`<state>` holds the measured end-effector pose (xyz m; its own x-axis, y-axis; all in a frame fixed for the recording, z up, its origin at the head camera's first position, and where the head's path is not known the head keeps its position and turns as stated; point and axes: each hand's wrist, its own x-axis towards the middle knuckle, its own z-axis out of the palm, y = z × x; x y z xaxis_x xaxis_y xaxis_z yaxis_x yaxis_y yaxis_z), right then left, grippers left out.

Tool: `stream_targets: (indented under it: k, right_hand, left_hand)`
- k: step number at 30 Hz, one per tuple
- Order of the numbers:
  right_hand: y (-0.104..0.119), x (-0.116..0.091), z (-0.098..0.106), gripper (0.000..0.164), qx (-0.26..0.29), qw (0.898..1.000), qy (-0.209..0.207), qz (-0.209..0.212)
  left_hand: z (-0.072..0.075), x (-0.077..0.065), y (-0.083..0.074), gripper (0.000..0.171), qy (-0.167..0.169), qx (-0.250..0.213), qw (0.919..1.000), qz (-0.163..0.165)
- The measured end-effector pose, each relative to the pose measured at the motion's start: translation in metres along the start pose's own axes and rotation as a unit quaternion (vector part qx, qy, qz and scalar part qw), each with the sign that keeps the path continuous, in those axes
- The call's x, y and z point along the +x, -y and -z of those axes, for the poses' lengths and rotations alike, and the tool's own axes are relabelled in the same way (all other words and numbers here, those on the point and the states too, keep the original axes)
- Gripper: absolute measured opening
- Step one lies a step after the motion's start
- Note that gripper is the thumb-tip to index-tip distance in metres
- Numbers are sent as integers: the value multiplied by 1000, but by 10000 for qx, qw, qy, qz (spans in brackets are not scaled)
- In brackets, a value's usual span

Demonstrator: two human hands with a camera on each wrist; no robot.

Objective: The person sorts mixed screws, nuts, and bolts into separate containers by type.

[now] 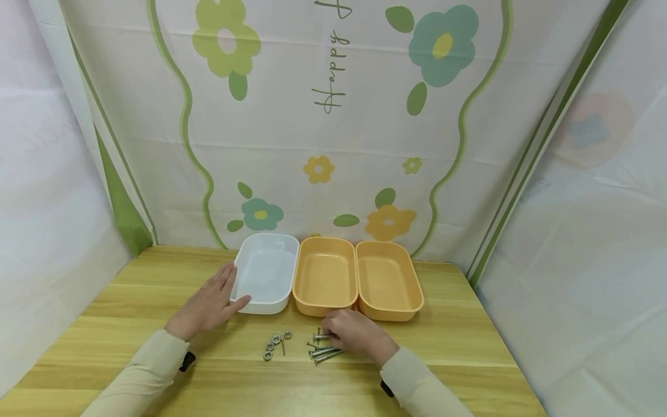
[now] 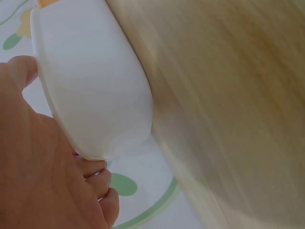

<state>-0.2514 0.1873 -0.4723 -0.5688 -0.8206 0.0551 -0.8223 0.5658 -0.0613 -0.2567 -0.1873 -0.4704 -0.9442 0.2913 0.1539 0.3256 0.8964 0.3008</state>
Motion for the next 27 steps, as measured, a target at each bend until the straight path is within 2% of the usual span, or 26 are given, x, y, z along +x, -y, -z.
stream_targets:
  k: [7,19,27]
  right_hand:
    - [1,-4,3,22,-141,9992,-334,190]
    - [7,3,26,16,99,9990,-285,320]
    - [10,14,48,15,-333,9973,-474,455]
  left_hand:
    - [0,0,0,94,12,-4,10000,19]
    - [0,-1,-1,93,-9,20,10000,2]
    - [1,-1,-1,94,-12,29,10000,4]
